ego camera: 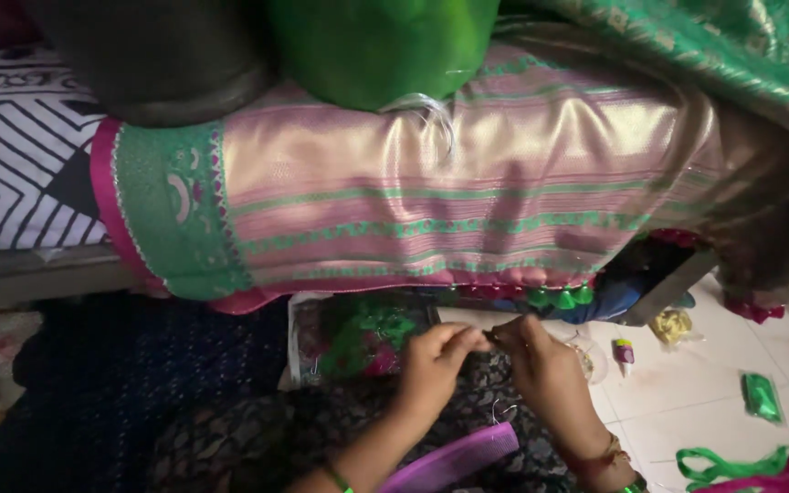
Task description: Attaching decorative tassels and ribbon to the edge of a sari cloth.
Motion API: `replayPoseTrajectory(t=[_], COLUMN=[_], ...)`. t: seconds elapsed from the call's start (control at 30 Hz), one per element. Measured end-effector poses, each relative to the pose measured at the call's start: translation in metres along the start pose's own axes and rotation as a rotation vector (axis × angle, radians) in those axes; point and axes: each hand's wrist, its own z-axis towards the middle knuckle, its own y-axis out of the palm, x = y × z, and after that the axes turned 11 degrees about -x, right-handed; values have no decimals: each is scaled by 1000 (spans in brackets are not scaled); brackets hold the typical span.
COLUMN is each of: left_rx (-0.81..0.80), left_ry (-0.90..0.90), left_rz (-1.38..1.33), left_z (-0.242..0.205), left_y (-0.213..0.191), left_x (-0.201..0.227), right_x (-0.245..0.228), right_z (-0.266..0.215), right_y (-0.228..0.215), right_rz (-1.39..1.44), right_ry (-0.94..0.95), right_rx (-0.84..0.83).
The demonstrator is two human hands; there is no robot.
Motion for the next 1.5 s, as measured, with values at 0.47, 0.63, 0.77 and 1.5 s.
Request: replayPoseTrajectory(t=[0.47,0.63,0.77,1.5], left_rx=[-124,-110,-105,-315], left_ry=[-76,-38,-17,10], left_rz=[-380,-309,-292,-547], left_z=[-22,-28,-30,-28], left_y=[-36,-37,-36,-36], left_x=[93,98,106,89], right_x=[-6,-17,-13,-69], right_z=[24,14,7,2], right_y=[36,23,25,14], right_rz=[1049,1003,978,1337], right_ry=[278,247,214,37], right_rx=[-322,-256,-212,-115])
